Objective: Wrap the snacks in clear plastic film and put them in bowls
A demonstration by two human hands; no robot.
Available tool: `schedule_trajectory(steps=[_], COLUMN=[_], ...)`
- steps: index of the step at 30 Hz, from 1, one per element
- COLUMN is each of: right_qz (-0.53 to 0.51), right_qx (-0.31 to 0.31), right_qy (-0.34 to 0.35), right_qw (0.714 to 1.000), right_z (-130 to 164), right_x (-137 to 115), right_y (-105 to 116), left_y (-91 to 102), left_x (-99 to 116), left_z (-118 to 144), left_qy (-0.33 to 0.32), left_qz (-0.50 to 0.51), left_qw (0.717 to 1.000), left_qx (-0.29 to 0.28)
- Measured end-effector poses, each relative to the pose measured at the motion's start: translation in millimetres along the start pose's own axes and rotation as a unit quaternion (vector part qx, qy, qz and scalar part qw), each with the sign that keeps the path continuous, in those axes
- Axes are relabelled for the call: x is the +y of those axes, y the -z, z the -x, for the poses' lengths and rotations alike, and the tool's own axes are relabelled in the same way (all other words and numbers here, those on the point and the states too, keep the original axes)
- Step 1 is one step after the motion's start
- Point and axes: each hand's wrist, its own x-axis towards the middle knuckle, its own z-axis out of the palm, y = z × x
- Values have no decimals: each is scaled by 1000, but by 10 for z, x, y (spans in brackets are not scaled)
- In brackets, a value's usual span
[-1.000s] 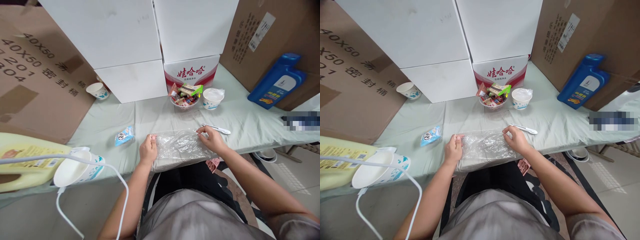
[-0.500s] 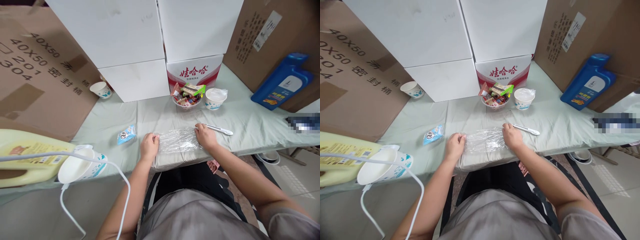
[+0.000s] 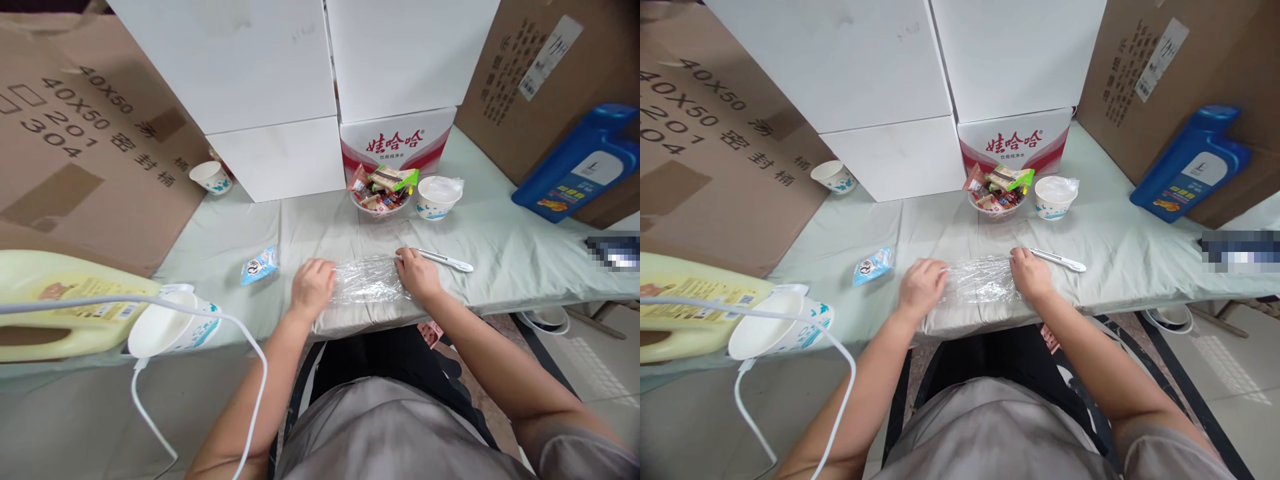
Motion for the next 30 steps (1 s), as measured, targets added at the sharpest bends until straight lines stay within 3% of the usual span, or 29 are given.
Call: schedule_trajectory(steps=[3,8,10,12,16,18,22,26,30], right_qz=[1,18,31,17,-25,-15,8,19,1], right_qx=[-14,-35,-13,8,-35,-74,-96,-84,-63], right_qy=[3,-10,-19,21,214,271,263,238,226], right_qw=[1000,999,999,1000,976,960,960,967,972], right_z=[4,24,52,114,355,500,722,857,963], right_x=[6,184,222,167,-142,-245,-140,126,241], right_y=[24,230,349,431,368,265,159,227,283], left_y=[-132,-231,-229,-223,-220,-216,-196,-137,8], left_x=[136,154,139,133,160,178,115,-184,-407], left_z=[78,164,165,158,150,157,204,313,512], left_qy=[-120,-106,-109,-110,-106,-102,-86,6,37], left_qz=[50,36,35,32,35,39,28,-5,0], left_qw=[987,983,983,983,985,985,986,992,999], left_qx=[-96,-146,-146,-145,-134,-130,-138,-124,-29])
